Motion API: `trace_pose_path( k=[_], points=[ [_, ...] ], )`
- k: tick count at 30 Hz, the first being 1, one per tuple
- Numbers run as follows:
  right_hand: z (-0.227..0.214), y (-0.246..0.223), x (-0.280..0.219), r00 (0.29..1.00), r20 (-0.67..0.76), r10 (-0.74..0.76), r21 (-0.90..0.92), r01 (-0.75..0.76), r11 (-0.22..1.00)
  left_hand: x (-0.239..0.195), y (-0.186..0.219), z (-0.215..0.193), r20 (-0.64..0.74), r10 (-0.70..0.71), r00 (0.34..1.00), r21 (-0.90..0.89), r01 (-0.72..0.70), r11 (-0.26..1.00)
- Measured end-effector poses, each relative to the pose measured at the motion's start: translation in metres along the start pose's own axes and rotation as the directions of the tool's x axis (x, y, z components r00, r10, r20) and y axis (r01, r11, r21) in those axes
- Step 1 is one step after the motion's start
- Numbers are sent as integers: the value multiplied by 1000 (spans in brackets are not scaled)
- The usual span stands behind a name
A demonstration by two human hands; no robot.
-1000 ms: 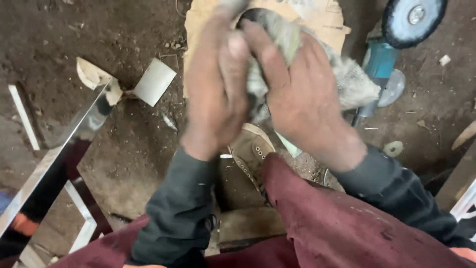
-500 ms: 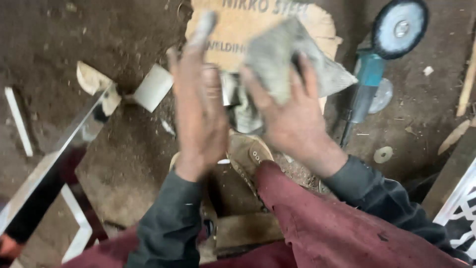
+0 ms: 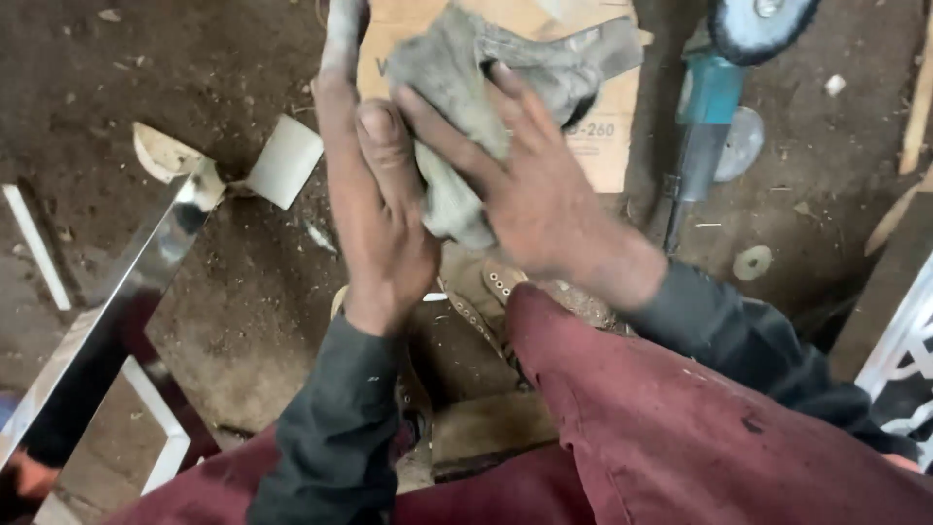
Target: Using an angle grinder to smooth the edges and surfaces of a metal L-bracket, followed by wiping it clean with a cloth.
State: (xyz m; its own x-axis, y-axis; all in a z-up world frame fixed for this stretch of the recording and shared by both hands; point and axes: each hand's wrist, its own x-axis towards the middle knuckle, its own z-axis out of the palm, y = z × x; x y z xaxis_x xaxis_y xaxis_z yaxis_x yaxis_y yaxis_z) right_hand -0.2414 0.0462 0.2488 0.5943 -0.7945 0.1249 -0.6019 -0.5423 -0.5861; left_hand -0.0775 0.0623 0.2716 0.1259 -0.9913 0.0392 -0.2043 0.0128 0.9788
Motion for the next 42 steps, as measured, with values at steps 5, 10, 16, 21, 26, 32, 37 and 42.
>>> trace_pose_path(
  k=[5,10,16,21,26,32,37,42],
  points=[
    [-11,71,-48,975,-195,106,-92,-125,988,1,-21,-11,-25,9,1000,188,-4,982],
    [11,16,-24,937,-82,340,461,-267,847,-11,-6,2,-45,84,995,121,-78,990],
    [6,48,-56,956,-279,92,-41,-107,993,-5,-17,-13,-108,54,993,80,-46,996],
    [21,13,-41,993,-54,104,-37,-106,994,-10,-10,-6,-102,22,995,137,-8,991],
    [7,41,-51,971,-235,33,-26,-40,999,-12,-16,-16,-94,14,995,28,-11,1000],
    [11,-18,-22,989,-137,-64,13,67,998,-17,-10,-13,-99,44,994,69,-37,997],
    [2,45,-40,876,-168,452,594,-276,756,-10,-27,-17,-115,32,993,88,-22,996],
    [-4,1,-1,721,-84,688,719,-434,543,-15,-4,2,-57,114,992,118,-107,987]
  ],
)
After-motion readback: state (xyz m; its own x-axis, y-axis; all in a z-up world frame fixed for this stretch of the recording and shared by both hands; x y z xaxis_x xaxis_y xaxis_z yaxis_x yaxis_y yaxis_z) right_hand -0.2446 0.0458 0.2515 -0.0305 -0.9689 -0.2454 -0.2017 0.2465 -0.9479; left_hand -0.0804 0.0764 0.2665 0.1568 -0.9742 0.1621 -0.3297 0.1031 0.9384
